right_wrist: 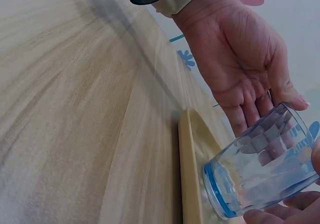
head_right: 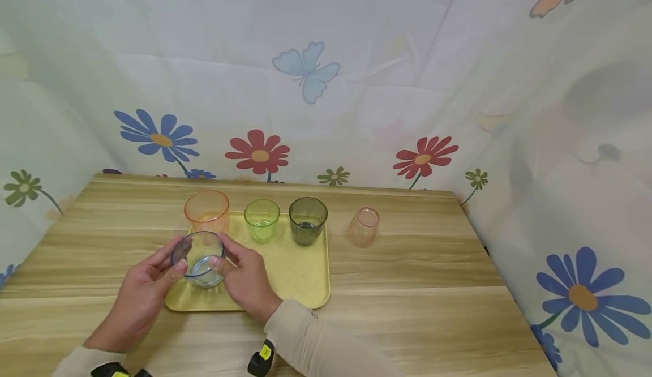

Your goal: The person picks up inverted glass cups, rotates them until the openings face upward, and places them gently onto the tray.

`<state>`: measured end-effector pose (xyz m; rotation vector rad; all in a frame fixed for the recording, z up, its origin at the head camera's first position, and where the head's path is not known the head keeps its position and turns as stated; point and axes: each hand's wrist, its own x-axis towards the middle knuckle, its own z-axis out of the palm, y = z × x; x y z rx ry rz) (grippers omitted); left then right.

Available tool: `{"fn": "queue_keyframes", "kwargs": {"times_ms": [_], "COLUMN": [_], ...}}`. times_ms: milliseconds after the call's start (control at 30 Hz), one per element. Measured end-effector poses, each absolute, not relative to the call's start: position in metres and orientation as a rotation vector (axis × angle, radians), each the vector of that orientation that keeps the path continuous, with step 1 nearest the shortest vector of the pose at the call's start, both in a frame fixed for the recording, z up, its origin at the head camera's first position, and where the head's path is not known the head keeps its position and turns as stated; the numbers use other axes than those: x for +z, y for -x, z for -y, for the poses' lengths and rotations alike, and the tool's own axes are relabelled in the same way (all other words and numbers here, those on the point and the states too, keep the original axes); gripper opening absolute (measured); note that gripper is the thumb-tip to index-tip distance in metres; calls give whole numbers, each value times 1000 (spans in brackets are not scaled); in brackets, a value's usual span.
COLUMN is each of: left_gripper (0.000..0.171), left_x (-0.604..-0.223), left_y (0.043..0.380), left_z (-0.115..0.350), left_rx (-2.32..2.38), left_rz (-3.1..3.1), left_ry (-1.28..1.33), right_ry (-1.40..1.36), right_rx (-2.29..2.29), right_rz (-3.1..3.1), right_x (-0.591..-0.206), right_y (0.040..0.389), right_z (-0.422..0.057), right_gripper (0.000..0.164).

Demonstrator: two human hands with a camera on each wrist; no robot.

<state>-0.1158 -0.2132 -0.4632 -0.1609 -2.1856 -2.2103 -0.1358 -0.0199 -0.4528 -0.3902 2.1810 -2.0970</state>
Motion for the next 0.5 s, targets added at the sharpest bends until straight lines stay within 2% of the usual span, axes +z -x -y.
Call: {"fn": "queue_keyframes", "kwargs": {"times_ms": [233,500], "left_gripper": [65,66], "left_x": [-463,-463], "left_y": [118,118], "left_z": [211,209], "left_rx": [-2127,-2053], "left_rz": [2254,2314], "left_ry": [196,233], "right_ry": [459,595], "right_rx": [-1955,-1587], "right_rz": [-2272,-2539], "right_x": [-453,-455], "right_y": [137,138], "right_z": [16,7], "right_gripper": [51,57]}}
